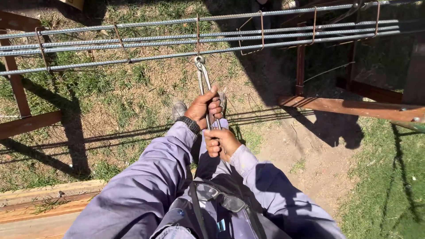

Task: The person uses a rebar tying tool to twist and secure wire ties around the intersections of a rebar grid. They repeatedly position the tool, rotate the handle to tighten the wire, and move along the grid to secure multiple points.

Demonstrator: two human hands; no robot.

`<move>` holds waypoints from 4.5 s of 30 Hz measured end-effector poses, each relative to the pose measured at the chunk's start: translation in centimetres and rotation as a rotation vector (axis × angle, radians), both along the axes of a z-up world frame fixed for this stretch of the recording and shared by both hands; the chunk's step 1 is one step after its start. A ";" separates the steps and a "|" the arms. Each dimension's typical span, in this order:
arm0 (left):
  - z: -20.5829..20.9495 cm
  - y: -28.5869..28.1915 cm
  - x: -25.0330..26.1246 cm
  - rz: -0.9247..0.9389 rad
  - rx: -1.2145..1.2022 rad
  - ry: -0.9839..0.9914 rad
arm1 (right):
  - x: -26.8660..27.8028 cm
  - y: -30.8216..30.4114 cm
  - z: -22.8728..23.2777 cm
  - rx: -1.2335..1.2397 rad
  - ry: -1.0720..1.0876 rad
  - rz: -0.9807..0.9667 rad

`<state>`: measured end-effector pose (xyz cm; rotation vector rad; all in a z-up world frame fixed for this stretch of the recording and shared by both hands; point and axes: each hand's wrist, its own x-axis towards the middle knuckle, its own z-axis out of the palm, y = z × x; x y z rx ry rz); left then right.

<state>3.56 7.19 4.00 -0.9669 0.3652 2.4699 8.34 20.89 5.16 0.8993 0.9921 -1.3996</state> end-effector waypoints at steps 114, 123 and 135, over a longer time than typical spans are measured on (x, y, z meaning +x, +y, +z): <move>6.6 -5.1 6.6 -0.457 -0.513 -0.014 | -6.2 0.7 24.0 0.230 1.531 -0.578; 14.7 -3.2 7.0 -0.851 -1.214 0.788 | -8.3 6.2 20.0 0.393 1.375 -0.690; 21.5 -3.5 5.4 -0.487 -0.749 1.103 | -13.6 17.4 11.5 0.297 0.894 -0.727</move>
